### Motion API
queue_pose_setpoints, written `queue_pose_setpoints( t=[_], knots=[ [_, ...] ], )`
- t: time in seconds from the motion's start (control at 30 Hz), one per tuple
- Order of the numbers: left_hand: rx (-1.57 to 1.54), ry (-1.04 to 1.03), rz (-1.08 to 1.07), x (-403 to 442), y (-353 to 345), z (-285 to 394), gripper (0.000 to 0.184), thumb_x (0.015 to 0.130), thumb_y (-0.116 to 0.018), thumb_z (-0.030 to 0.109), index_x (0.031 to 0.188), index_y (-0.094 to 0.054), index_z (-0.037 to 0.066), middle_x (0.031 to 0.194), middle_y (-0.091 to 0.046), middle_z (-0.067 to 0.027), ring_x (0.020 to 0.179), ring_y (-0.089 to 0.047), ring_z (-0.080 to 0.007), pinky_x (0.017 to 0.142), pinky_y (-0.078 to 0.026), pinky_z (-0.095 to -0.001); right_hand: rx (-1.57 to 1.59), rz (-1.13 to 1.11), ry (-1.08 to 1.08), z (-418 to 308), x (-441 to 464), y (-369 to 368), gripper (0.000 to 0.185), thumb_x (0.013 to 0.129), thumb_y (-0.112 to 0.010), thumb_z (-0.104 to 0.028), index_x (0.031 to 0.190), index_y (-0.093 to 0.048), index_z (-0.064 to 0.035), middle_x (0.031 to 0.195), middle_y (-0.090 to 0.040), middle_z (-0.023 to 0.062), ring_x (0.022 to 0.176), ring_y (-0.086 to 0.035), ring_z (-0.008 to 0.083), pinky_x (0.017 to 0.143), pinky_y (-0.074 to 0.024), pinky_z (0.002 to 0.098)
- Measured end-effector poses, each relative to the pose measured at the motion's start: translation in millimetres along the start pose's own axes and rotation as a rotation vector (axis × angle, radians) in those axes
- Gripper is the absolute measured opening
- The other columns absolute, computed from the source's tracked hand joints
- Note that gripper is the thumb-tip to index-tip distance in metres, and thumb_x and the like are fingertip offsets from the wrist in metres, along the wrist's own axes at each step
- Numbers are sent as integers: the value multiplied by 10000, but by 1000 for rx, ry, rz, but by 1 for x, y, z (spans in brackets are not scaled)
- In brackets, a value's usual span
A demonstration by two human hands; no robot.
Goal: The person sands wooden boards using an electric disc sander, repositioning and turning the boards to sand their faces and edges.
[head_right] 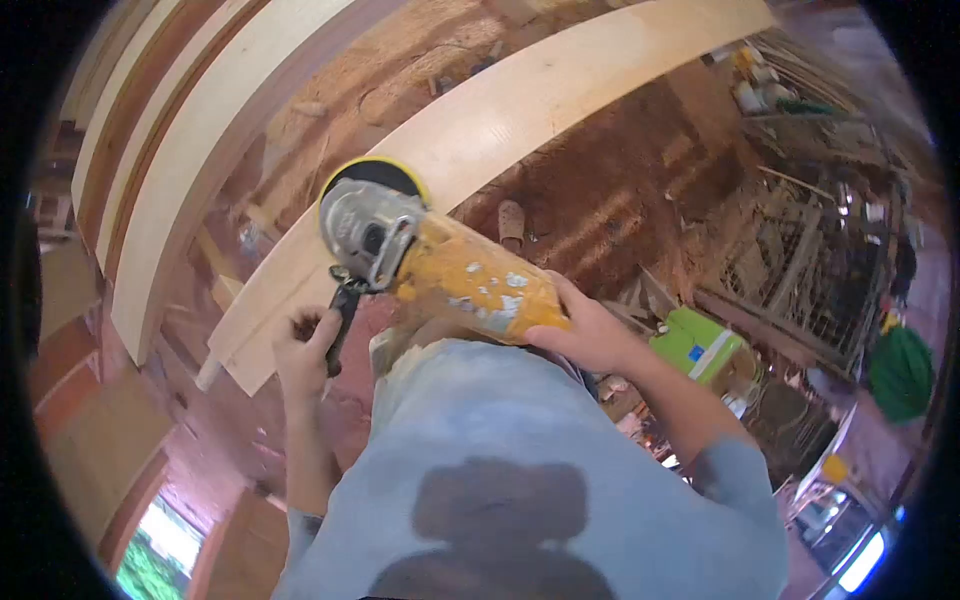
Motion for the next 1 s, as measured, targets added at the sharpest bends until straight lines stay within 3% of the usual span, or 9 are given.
queue_pose_setpoints(
  t=[0.17,0.27,0.47,0.63,0.77,0.83,0.9,0.93,1.0],
  knots=[
    [-54,-88,193,12,-60,42,301,812,-892,186,873,-662,2,775,-662,-27,634,-583,-78,538,-467,-251,111,3,-67,-5,0,61,849,901,-751,-286,1562,-335,46,1468,-545,186,1389,-499,253,1172,-369,377],
    [-166,-9,122,22,-99,71,376,759,-935,220,872,-653,-2,790,-668,-33,679,-601,-88,591,-487,-258,215,88,-27,24,-4,101,821,889,-732,-220,1570,-347,32,1475,-531,149,1382,-489,224,1174,-361,366],
    [13,-250,123,52,-167,125,464,704,-968,249,828,-585,17,736,-635,-44,658,-623,-115,545,-503,-296,379,146,-56,53,-10,167,803,895,-725,-237,1555,-364,44,1474,-528,141,1359,-511,225,1152,-387,373],
    [2,-50,-134,72,-234,180,466,705,-959,307,788,-605,16,674,-599,-36,634,-571,-117,563,-483,-309,504,238,18,67,-21,215,760,929,-720,-309,1525,-403,40,1443,-548,137,1319,-539,231,1114,-427,379],
    [238,-447,-253,95,-300,229,626,682,-900,497,777,-651,-70,590,-562,-128,606,-618,-259,627,-531,-411,346,269,-94,93,-43,260,677,1006,-640,-418,1506,-441,-7,1382,-578,118,1224,-586,242,1051,-469,380],
    [181,-618,-179,110,-343,233,665,667,-861,558,785,-695,-75,616,-606,-185,636,-658,-353,722,-569,-437,507,416,-211,101,-55,271,604,1027,-613,-389,1494,-460,-38,1328,-596,80,1133,-602,207,973,-499,361],
    [253,-742,-67,104,-354,254,623,670,-851,543,814,-731,-51,745,-680,-229,750,-698,-395,780,-577,-466,511,332,-94,159,-53,300,576,1034,-606,-389,1484,-473,-55,1298,-601,56,1077,-597,172,913,-510,342],
    [253,-733,-33,99,-353,259,623,670,-851,543,814,-731,-51,745,-680,-229,750,-698,-395,780,-577,-466,569,372,-130,176,-55,307,579,1033,-608,-398,1479,-475,-54,1294,-598,57,1075,-592,165,895,-509,337],
    [277,-588,-116,88,-345,262,578,709,-837,506,837,-735,-49,896,-709,-252,869,-708,-410,814,-571,-484,610,352,-143,173,-55,312,582,1032,-610,-406,1474,-476,-53,1290,-596,58,1074,-586,158,878,-508,331]
  ],
)
Point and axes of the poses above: each hand's wrist, its own x-axis towards the middle knuckle, its own y-axis out of the back of the hand, z = x × y, the point moved 4 cm from there along x, towards the middle knuckle
